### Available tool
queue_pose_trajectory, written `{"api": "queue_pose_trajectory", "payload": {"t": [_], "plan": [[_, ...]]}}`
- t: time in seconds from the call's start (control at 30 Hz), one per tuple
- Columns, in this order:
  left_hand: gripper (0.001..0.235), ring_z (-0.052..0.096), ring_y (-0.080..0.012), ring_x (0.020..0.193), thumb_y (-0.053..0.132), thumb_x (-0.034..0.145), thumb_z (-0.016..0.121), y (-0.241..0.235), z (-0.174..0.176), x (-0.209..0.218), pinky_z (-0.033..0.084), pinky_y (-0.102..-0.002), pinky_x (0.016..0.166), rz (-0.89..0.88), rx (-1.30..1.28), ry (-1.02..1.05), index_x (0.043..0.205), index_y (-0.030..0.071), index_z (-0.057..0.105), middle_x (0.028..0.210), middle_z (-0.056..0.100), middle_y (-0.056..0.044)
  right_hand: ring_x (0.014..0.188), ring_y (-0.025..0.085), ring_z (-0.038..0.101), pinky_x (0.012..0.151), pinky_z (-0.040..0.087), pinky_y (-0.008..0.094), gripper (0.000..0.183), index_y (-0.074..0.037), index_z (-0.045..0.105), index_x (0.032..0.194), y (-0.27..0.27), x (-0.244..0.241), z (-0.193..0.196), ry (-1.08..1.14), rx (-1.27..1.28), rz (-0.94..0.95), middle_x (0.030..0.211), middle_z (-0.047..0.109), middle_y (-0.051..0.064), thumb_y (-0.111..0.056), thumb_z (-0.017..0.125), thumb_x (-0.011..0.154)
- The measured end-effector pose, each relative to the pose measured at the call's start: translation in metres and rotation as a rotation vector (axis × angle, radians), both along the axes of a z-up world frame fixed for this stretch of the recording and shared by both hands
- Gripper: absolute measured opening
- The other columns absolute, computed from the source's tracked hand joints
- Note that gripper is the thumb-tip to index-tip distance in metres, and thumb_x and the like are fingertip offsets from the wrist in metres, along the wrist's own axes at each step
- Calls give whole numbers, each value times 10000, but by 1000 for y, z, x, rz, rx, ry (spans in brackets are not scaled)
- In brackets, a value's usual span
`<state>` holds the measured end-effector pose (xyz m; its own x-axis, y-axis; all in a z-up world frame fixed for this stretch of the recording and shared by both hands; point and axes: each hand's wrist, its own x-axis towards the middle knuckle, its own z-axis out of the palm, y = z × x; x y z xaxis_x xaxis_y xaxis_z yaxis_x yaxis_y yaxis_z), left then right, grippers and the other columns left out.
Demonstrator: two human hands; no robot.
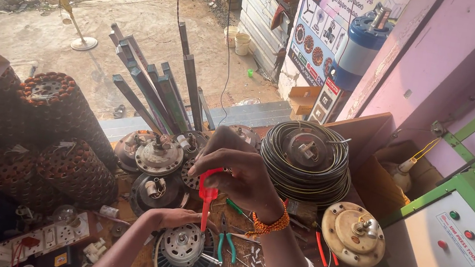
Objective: The person cleans a small white plastic component with a brush, then uses a red-handled screwdriver to adjust wires on a motor stator. They repeatedly insert and remove small white plastic spacers into the stator slots while working at a cluttered bench.
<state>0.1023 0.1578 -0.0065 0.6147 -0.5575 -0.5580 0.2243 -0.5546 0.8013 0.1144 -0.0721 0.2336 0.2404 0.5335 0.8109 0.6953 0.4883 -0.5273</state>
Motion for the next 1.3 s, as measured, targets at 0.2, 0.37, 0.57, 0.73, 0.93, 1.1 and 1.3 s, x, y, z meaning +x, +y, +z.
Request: {"api": "queue_pose_trajectory", "payload": {"t": [0.2, 0.37, 0.57, 0.73, 0.93, 1.1, 1.3], "plan": [[694, 473, -184, 1433, 697, 957, 313, 3, -9, 4, 309, -371, 1223, 17, 57, 39, 1448, 292, 590, 1530, 546, 14, 1127, 176, 654, 1030, 541, 331, 338, -127, 678, 1175, 1, -2, -5, 178, -20, 38, 1178, 669, 20, -419, 551, 1063], [637, 544, -211, 1392, 619, 956, 427, 10, -34, 12, 426, -358, 1186, 90, -25, 136, 1471, 263, 545, 1501, 577, -46, 1086, 206, 598, 1004, 529, 410, 297, -113, 727, 1110, 8, 0, -17, 16, 59, -199, 1055, 629, 66, -348, 768, 934], [643, 585, -140, 1270, 613, 1010, 404, 21, -46, 25, 413, -281, 1116, -25, -60, -32, 1386, 165, 671, 1374, 679, -34, 1315, 204, 655, 1151, 537, 411, 313, -153, 659, 1320, -1, 6, -14, 157, -154, 118, 1210, 717, 42, -296, 563, 1058], [546, 658, -169, 1064, 551, 1017, 518, 15, -26, 36, 514, -354, 966, -150, 209, -108, 1194, 77, 726, 1135, 737, -88, 1451, 194, 562, 1212, 449, 380, 283, -120, 605, 1380, 5, 0, -10, 194, -69, 115, 1396, 640, 79, -262, 485, 1167], [546, 643, -193, 1061, 588, 983, 551, -4, 11, 43, 494, -384, 940, -399, 520, -191, 1244, 133, 698, 1132, 702, -75, 1032, 165, 626, 928, 520, 331, 176, -133, 719, 1191, 1, 1, -7, 56, -76, -142, 1086, 671, 62, -263, 626, 1117], [652, 640, -255, 1158, 680, 960, 497, -8, -1, 55, 483, -427, 1011, -626, 571, -353, 1249, 126, 687, 1207, 699, -121, 1115, 94, 633, 1028, 501, 254, 283, -226, 651, 1286, 6, -7, -17, 168, -68, 45, 1195, 669, -27, -400, 531, 1098], [692, 445, -260, 1414, 704, 938, 524, -11, -24, 64, 342, -454, 1185, -553, 509, -302, 1411, 205, 604, 1462, 550, -78, 910, 172, 600, 792, 499, 312, 313, -157, 793, 1154, 21, -17, -8, 16, -174, -496, 981, 697, 38, -366, 795, 921]]}}
